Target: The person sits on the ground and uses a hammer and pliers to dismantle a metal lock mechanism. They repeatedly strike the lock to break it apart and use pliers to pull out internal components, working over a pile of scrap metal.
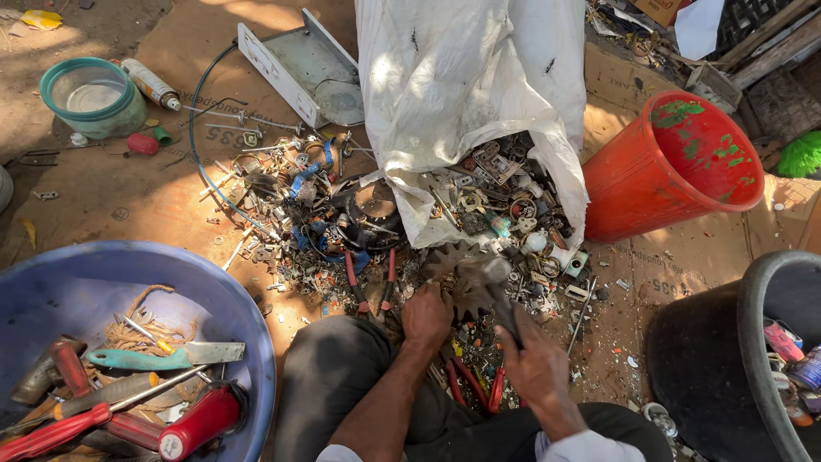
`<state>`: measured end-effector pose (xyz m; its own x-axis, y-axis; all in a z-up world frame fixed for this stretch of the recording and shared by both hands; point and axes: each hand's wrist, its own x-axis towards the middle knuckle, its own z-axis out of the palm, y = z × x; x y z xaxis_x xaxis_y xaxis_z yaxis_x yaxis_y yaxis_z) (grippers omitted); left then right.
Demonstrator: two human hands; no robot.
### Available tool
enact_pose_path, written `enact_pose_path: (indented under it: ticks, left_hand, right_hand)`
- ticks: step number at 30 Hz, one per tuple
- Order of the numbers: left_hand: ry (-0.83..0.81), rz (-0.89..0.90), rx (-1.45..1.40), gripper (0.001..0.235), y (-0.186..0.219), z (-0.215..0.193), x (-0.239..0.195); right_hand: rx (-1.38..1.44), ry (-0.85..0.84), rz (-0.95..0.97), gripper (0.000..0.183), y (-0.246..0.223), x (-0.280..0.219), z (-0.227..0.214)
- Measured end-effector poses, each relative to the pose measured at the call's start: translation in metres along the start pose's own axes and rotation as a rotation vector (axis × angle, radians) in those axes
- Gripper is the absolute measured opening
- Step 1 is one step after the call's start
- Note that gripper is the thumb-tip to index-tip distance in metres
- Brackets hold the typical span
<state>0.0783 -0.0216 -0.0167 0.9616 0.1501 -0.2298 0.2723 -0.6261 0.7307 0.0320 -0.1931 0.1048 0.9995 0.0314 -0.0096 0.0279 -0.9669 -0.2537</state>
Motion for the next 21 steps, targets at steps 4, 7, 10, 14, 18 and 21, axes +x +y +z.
enact_pose_path:
  ticks: [4, 7, 10, 14, 18, 21]
  left_hand:
    - [0.021, -0.012, -0.057, 0.035, 0.006, -0.002, 0.009]
    - [0.109, 0.018, -0.083, 0.032, -0.003, 0.003, 0.001]
    - [0.223, 0.046, -0.23, 0.031, -0.004, 0.001, 0.001]
    - [0.05, 0.038, -0.813, 0.03, 0.001, -0.014, 0.004]
    - [-0.37, 0.077, -1.263, 0.027, 0.005, -0.034, -0.016]
    - [-0.576, -0.057, -1.352, 0.029, 0.009, -0.047, -0.037]
  right_hand:
    - [-0.087, 0.103, -0.13, 0.053, 0.018, 0.013, 0.034]
    - [0.035, 0.081, -0.013, 0.051, 0.032, 0.002, 0.047]
    - [0.48, -0.174, 0.307, 0.057, 0.041, -0.009, 0.051]
    - [0.94, -0.416, 0.679, 0.056, 0.031, -0.037, 0.075]
    - [0.956, -0.422, 0.531, 0.041, 0.014, -0.056, 0.099]
    - [0.798, -0.126, 0.136, 0.034, 0.016, -0.044, 0.084]
